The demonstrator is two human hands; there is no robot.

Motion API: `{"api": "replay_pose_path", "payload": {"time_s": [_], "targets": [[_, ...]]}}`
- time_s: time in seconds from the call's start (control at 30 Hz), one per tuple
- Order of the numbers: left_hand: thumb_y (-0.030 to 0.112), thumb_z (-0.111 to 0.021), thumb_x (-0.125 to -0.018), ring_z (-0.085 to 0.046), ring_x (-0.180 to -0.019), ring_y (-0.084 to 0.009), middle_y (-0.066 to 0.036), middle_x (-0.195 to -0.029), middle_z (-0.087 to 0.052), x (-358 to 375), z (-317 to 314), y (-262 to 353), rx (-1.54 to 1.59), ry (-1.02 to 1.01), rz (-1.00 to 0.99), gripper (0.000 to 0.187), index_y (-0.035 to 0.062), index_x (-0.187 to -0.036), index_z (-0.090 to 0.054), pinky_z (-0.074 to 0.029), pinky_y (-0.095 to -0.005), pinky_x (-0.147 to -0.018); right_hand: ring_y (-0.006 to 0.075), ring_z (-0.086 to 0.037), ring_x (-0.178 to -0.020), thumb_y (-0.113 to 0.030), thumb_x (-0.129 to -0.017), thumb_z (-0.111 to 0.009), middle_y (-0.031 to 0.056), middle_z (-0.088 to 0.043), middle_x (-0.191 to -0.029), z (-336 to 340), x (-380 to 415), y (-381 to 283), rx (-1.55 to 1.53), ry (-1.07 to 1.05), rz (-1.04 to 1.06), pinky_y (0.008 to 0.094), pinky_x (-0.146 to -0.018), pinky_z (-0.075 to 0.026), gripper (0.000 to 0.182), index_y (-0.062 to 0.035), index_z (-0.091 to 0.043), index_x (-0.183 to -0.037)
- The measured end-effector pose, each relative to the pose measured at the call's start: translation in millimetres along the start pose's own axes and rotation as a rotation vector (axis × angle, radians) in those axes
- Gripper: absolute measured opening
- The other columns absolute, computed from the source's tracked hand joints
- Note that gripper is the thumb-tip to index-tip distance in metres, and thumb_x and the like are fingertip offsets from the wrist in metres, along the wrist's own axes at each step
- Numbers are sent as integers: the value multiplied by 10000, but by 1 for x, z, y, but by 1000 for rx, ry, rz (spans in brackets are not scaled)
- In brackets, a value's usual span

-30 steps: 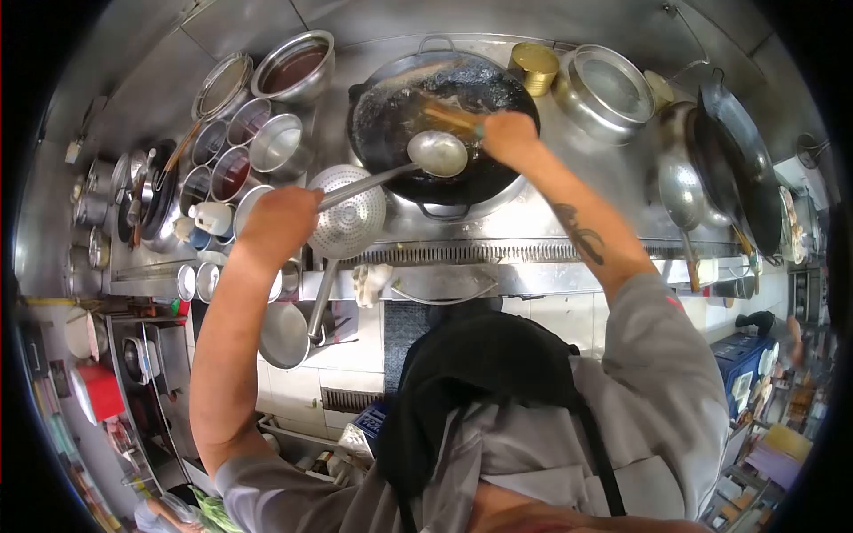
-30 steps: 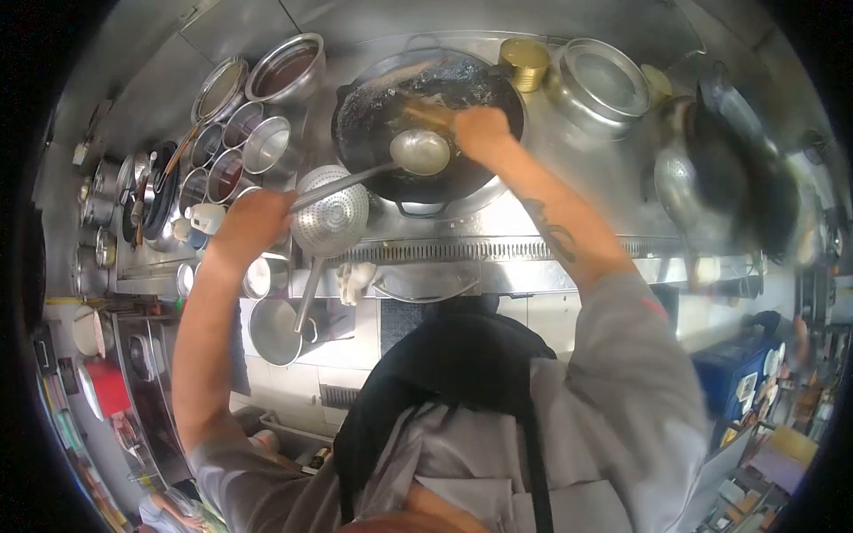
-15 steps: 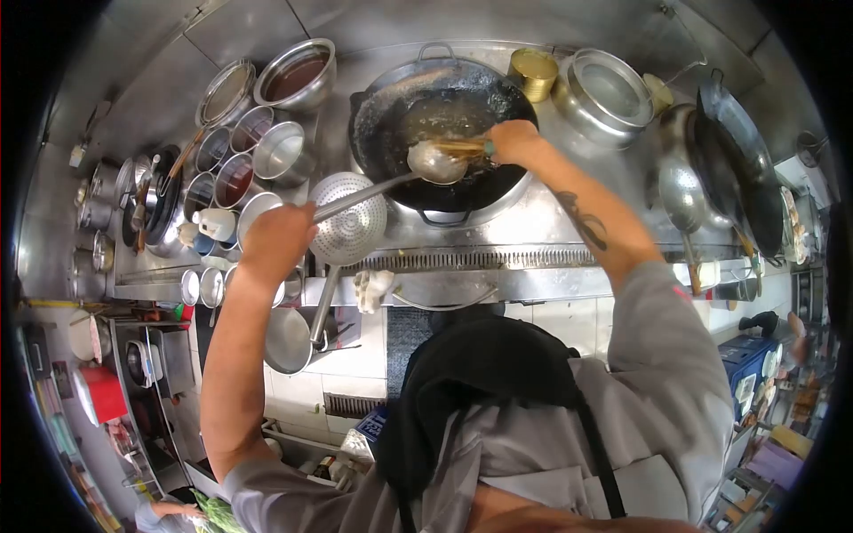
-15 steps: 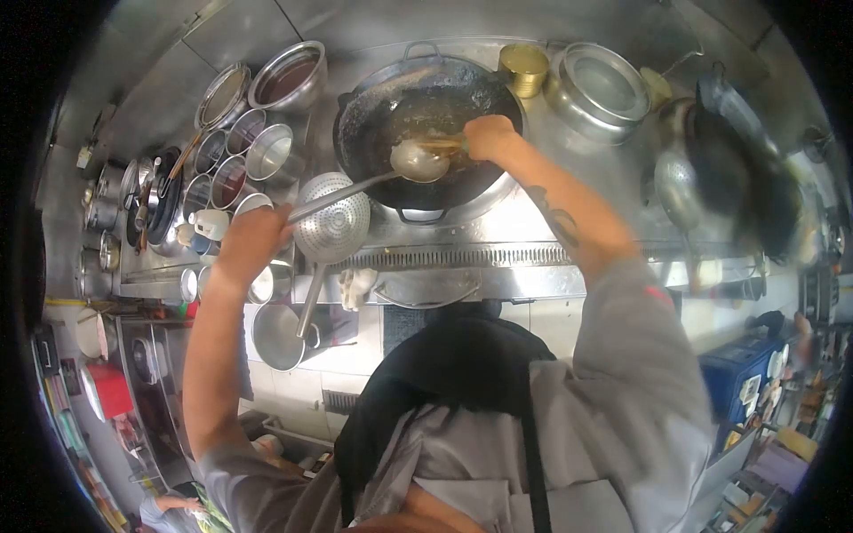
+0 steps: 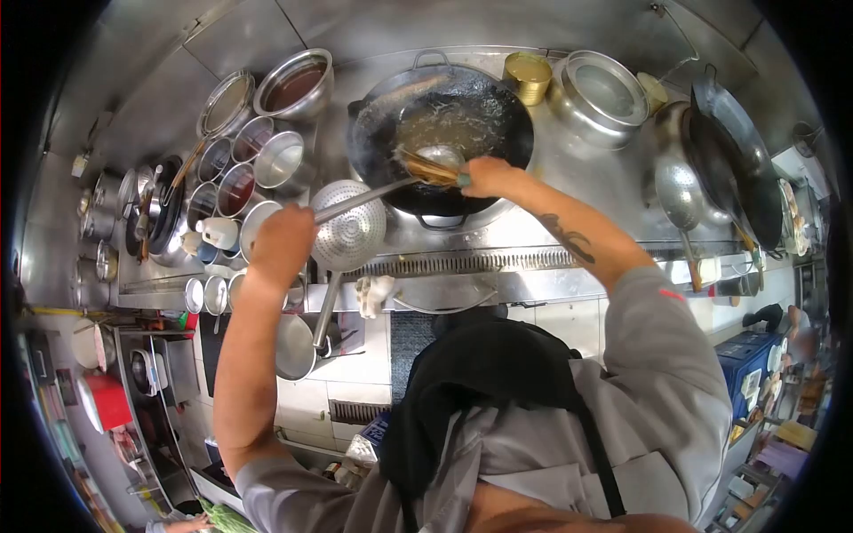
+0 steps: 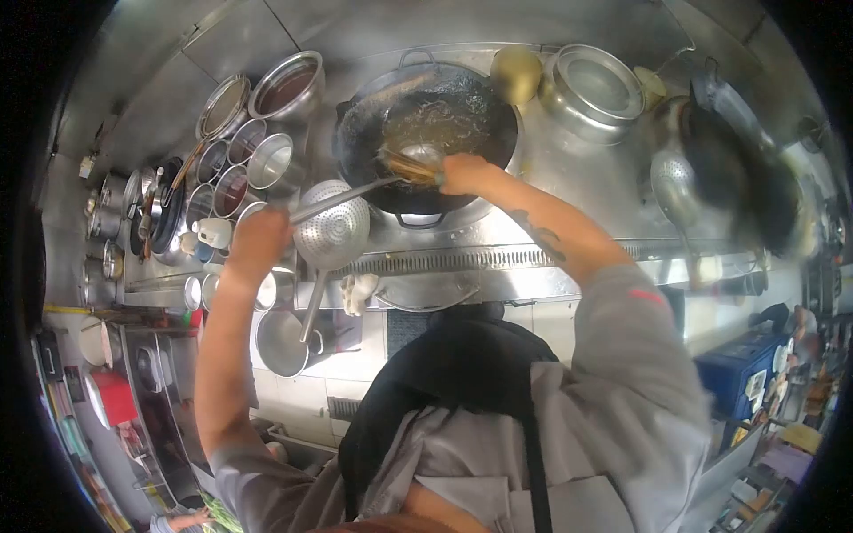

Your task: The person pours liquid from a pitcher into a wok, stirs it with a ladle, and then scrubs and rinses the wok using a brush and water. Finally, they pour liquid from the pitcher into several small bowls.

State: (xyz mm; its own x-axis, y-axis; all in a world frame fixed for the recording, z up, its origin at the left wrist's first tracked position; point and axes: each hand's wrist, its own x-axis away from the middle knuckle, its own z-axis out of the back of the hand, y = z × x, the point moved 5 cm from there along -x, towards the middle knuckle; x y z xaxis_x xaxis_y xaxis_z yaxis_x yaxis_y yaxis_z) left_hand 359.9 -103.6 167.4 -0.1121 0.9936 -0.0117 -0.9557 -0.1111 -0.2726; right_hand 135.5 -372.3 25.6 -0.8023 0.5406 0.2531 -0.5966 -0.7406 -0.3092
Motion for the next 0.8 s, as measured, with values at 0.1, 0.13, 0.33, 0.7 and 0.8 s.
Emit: {"api": "replay_pose_path", "payload": {"time_s": [0.1,0.13,0.33,0.7,0.8], "targets": [[144,-610,-864,-660,-767,-308,-131,-890,-616,8,8,-2,-179,152,6,95,52,-852,-628,-540,-420,-681,255,-665,-823,-386,-723,-752,129,-703,-882,-1,-15,60,-94,-180,143,386,-766,-522,516,-87,-681,-1138],[145,-604,-872,-658,-759,-310,-129,-895,-610,10,13,-2,-233,215,16,98,53,-845,-625,-540,-423,-681,284,-664,-893,-380,-724,-750,124,-705,-965,21,-15,75,59,-298,15,386,-795,-516,517,-94,-672,-1148],[286,-631,-904,-590,-603,-254,-95,-663,-578,36,-91,-20,578,-74,130,290,10,-817,-611,-478,-353,-567,330,-678,-871,-290,-741,-694,156,-701,-900,94,-7,44,314,446,49,430,-745,-545,271,-102,-709,-936],[274,-594,-918,-663,-649,-299,-163,-714,-646,53,-107,19,512,14,77,276,3,-868,-586,-509,-415,-584,312,-690,-888,-139,-744,-631,173,-707,-921,71,7,47,515,-174,43,408,-743,-550,194,-13,-720,-862],[253,-556,-931,-660,-791,-385,-218,-807,-659,35,-60,41,409,-111,188,247,7,-925,-578,-517,-473,-691,304,-691,-873,-149,-751,-641,174,-703,-883,110,35,22,532,-61,12,416,-733,-548,191,-23,-726,-867]]}}
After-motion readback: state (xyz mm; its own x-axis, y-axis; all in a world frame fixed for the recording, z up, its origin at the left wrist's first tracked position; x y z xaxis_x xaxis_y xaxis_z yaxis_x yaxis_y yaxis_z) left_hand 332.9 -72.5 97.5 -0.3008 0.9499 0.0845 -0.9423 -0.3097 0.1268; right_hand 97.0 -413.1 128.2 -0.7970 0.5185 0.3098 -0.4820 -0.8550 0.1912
